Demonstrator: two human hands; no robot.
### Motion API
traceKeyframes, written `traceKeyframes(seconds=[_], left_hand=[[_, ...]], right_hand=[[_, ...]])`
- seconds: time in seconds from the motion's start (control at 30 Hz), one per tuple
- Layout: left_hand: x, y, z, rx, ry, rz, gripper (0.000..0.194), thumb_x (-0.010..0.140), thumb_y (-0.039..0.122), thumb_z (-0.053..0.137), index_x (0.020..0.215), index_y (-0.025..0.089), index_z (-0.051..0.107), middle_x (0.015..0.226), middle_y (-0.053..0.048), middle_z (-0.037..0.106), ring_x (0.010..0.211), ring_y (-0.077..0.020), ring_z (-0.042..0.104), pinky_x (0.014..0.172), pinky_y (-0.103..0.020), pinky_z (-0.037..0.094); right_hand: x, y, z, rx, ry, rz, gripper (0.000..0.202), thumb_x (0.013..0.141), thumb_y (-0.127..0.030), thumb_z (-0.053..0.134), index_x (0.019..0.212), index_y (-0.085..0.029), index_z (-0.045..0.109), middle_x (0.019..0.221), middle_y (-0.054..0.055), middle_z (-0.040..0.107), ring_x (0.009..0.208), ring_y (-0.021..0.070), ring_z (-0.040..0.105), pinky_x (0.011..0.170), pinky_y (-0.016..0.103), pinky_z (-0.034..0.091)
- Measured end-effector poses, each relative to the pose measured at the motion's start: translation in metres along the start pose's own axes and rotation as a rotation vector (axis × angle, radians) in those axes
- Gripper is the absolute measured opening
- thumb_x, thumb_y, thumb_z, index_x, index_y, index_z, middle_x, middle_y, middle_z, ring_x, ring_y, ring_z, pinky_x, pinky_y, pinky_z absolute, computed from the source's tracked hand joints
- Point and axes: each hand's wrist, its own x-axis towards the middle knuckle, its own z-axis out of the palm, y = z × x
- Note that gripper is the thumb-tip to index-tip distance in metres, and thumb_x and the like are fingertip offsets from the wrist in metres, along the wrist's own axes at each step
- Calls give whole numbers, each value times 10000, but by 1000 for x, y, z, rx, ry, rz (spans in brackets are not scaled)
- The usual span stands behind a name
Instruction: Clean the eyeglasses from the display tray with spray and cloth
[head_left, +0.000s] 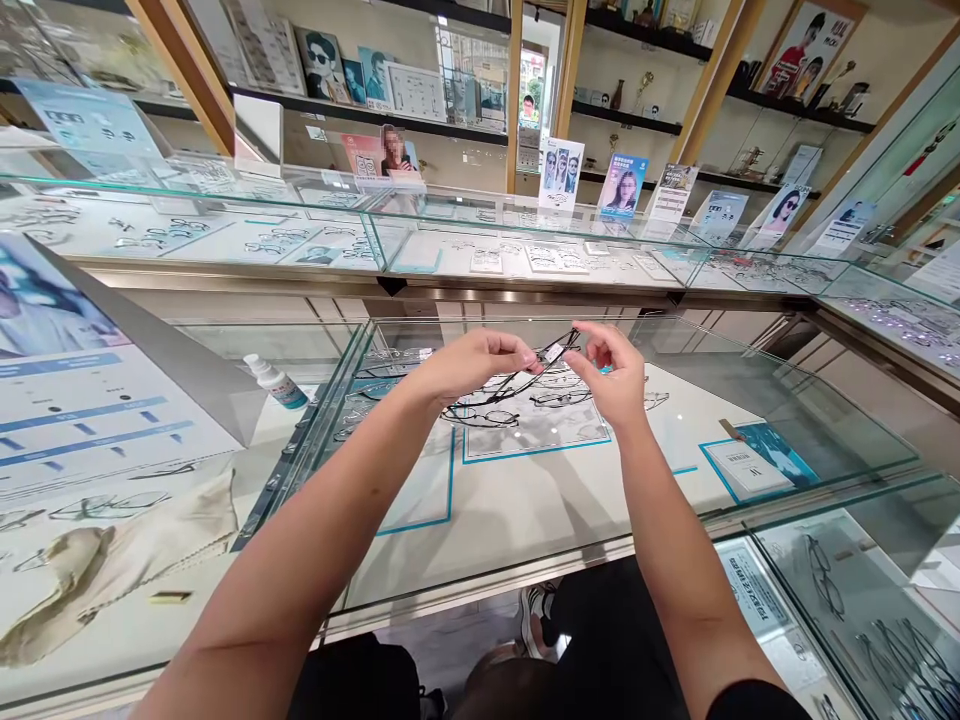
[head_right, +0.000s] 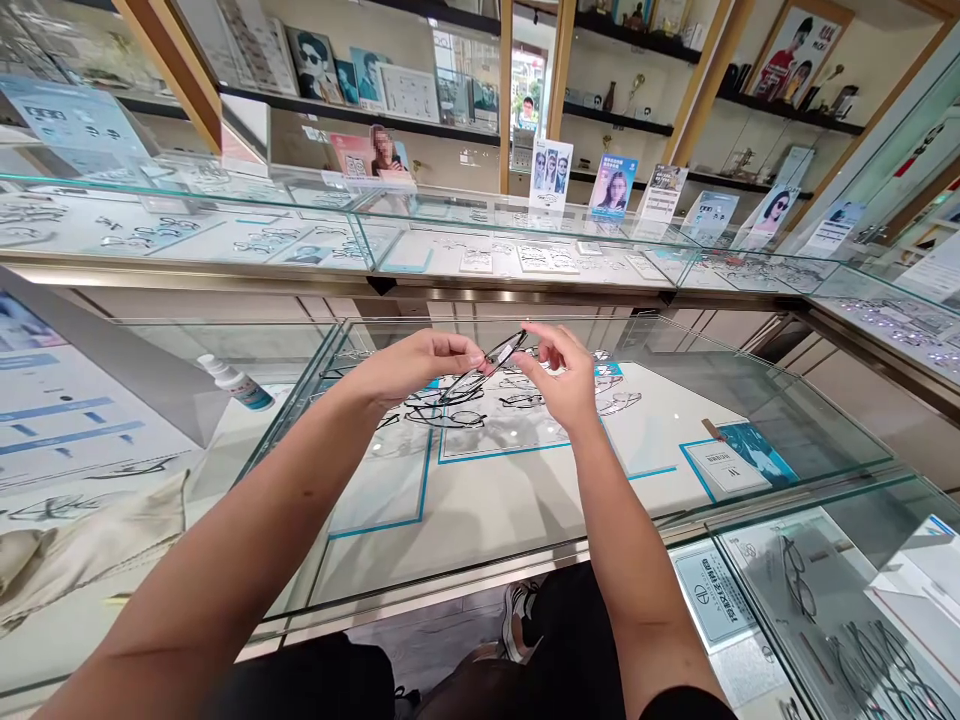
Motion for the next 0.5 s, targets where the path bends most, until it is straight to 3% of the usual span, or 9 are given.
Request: traceKeyframes(seconds=[0.23, 0.5], left_hand=[[1, 0, 1, -15, -36, -9, 443, 698, 652, 868, 780, 222, 797, 932, -78, 831, 1043, -304, 721, 1028, -459, 505], [4, -3, 0, -24, -58, 0, 413, 721, 619, 861, 811, 218, 816, 949, -83, 840, 1050, -311, 743, 1036, -471, 533]], right_hand=[[-1, 1, -1, 57, -17, -30, 292, 918, -446, 858, 1145, -284, 769, 780, -36, 544, 709, 162, 488, 679, 327, 410], [2, -1, -7, 70, -52, -4, 343, 910, -503, 829, 1147, -272, 741, 790, -31, 525, 704, 163, 473, 671, 325, 402]])
